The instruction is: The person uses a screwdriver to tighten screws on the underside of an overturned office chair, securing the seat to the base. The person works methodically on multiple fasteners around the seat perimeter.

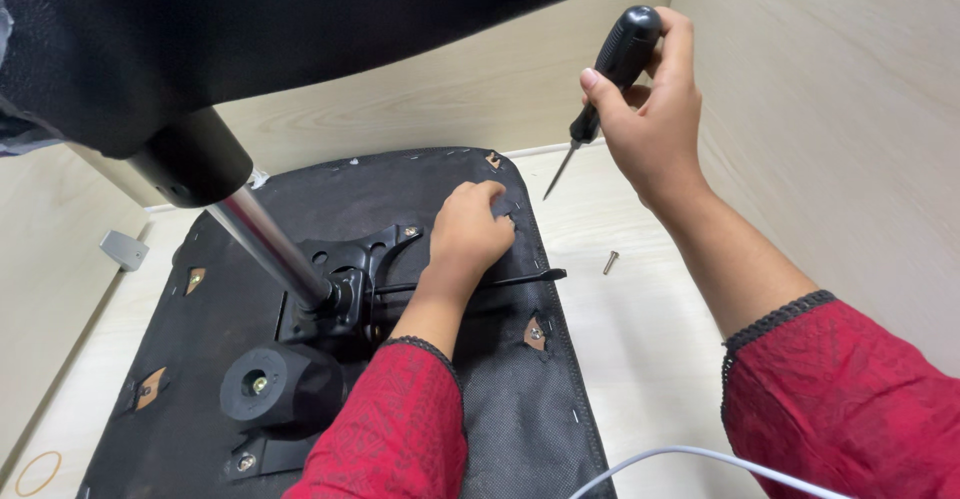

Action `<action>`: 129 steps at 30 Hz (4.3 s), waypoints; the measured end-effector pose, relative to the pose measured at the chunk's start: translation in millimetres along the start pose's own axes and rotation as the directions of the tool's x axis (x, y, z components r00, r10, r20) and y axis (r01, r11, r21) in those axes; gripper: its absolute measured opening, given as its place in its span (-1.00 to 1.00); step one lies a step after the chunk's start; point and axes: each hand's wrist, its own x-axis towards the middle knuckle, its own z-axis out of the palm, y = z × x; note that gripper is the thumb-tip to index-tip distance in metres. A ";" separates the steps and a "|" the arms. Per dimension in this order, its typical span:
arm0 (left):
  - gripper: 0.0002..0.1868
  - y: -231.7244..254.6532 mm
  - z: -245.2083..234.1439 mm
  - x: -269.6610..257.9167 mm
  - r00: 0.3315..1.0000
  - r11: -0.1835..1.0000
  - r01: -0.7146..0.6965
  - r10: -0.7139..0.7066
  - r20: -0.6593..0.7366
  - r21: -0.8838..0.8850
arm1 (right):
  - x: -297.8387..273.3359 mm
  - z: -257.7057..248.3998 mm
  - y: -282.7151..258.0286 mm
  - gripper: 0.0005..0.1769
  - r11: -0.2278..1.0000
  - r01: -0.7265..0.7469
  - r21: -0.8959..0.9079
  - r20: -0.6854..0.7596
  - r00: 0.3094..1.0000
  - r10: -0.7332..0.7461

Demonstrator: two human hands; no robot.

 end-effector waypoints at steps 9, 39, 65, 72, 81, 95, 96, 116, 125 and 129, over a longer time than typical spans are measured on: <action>-0.88 85.8 57.7 -33.5 0.934 0.935 -0.349 0.341 0.112 0.061 | -25.6 -24.0 31.0 -0.38 0.995 -0.039 -0.089 -0.180 0.983 0.022; -0.55 72.8 136.4 -51.1 0.827 0.884 -0.402 0.237 0.510 0.240 | -41.9 -28.7 33.5 -0.34 0.993 -0.122 0.009 -0.182 0.976 0.121; -0.77 35.5 -105.1 -182.2 0.795 0.934 -0.357 0.294 -0.531 -0.017 | -87.4 35.1 -115.2 -0.47 0.708 -0.295 0.642 -0.099 0.883 0.458; -0.81 -16.4 -169.8 -193.0 0.766 0.953 -0.278 0.295 -0.571 0.121 | -109.9 81.2 -153.9 -0.46 0.765 -0.238 0.598 -0.107 0.922 0.371; -0.76 -114.1 -235.0 -180.0 0.725 0.962 -0.274 0.201 -0.659 -0.008 | -138.2 146.8 -210.2 -0.44 0.863 -0.039 0.503 -0.029 0.998 0.062; -0.80 -285.3 -275.1 -219.3 0.908 0.941 0.251 -0.310 -0.282 -0.226 | -155.1 269.0 -261.1 -0.37 0.963 0.006 0.271 0.107 0.994 -0.037; -0.80 -289.0 -273.8 -221.3 0.915 0.938 0.275 -0.323 -0.241 -0.212 | -154.5 274.3 -262.4 -0.38 0.970 0.004 0.245 0.114 0.993 -0.032; -0.66 -322.3 -274.8 -218.8 0.956 0.967 0.122 -0.175 -0.236 -0.225 | -129.5 345.8 -244.8 -0.37 0.981 -0.025 0.193 0.185 0.983 -0.012; -0.85 -323.0 -272.6 -219.0 0.935 0.970 0.021 -0.105 -0.339 -0.240 | -95.6 376.2 -225.0 -0.38 0.984 -0.054 0.169 0.405 0.914 -0.019; -0.85 -326.2 -271.3 -218.6 0.933 0.959 0.028 -0.126 -0.337 -0.283 | -97.4 384.8 -221.4 -0.36 0.975 -0.062 0.213 0.422 0.906 -0.034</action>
